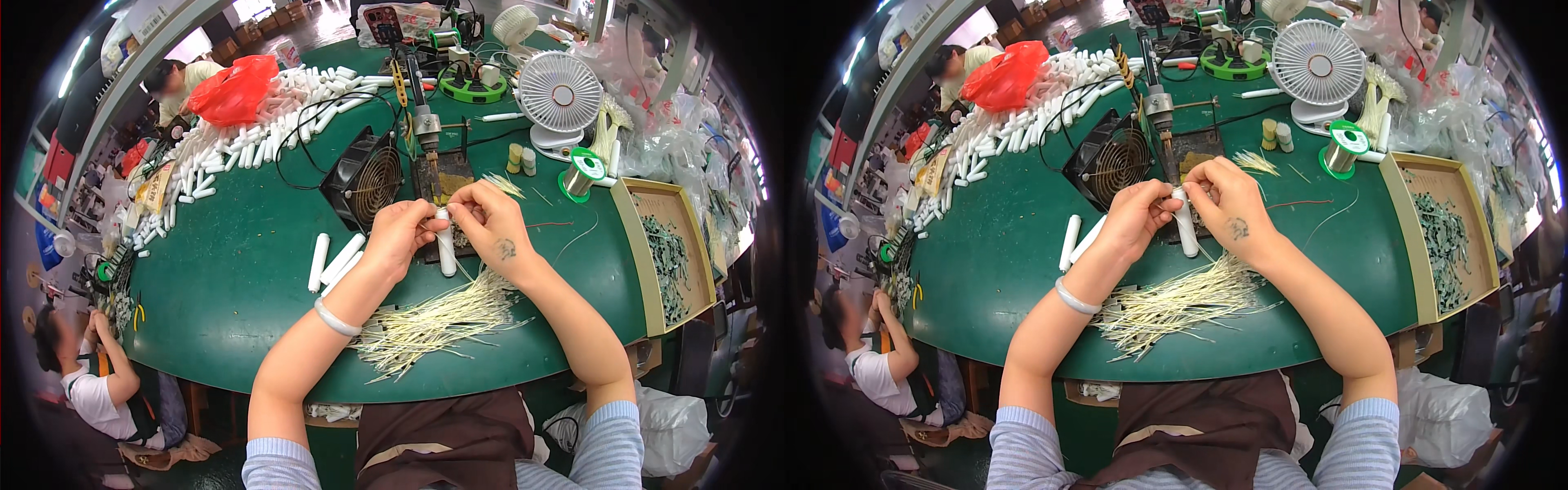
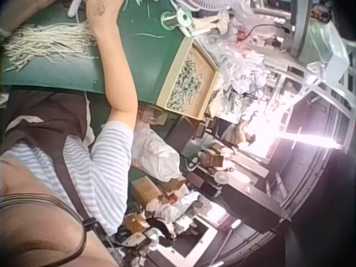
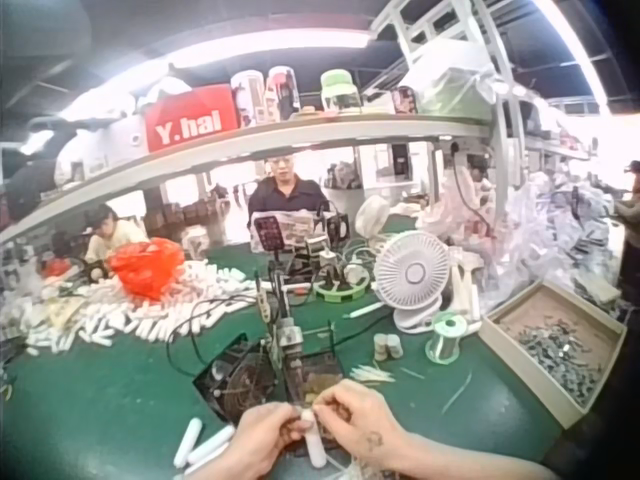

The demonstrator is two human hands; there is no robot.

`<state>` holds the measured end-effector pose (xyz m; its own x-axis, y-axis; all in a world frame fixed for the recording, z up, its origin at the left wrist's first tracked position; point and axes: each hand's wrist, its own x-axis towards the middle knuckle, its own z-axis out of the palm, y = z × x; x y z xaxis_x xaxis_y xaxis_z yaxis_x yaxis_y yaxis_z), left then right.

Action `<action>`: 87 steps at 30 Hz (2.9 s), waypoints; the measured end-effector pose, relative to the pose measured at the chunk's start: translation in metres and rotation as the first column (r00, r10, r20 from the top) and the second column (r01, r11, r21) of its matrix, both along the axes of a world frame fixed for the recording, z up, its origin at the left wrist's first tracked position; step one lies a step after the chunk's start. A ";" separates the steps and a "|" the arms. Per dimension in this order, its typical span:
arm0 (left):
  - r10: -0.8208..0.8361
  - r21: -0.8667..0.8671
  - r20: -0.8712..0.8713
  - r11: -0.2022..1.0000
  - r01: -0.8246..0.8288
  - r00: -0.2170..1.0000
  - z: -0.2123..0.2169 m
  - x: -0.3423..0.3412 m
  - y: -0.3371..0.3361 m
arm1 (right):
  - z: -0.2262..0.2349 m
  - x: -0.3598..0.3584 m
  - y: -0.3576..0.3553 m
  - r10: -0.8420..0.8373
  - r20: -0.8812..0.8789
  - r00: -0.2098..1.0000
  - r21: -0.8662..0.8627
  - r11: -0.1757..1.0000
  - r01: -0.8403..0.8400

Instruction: Assembling small electronic parts by hand on a factory floor.

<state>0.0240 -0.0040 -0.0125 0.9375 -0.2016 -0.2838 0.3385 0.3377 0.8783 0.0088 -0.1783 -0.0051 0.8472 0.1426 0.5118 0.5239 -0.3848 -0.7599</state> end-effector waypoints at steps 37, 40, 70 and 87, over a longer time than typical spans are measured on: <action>-0.004 -0.032 0.432 0.999 0.020 0.902 0.043 -0.063 -0.004 | 0.002 -0.002 -0.042 0.002 -0.195 0.981 0.413 0.907 0.081; 0.076 -0.046 0.599 0.997 -0.060 0.797 0.064 -0.081 0.001 | 0.011 -0.008 -0.041 0.055 -0.176 0.983 0.344 0.939 0.009; -0.367 0.767 0.640 0.354 -0.536 0.675 0.035 -0.183 0.122 | 0.005 -0.037 -0.015 0.166 -0.243 0.956 -0.055 0.981 -0.184; -0.177 0.514 0.635 0.823 -0.241 0.752 0.021 -0.096 0.043 | 0.004 -0.052 -0.003 0.293 -0.022 0.956 -0.051 0.955 -0.294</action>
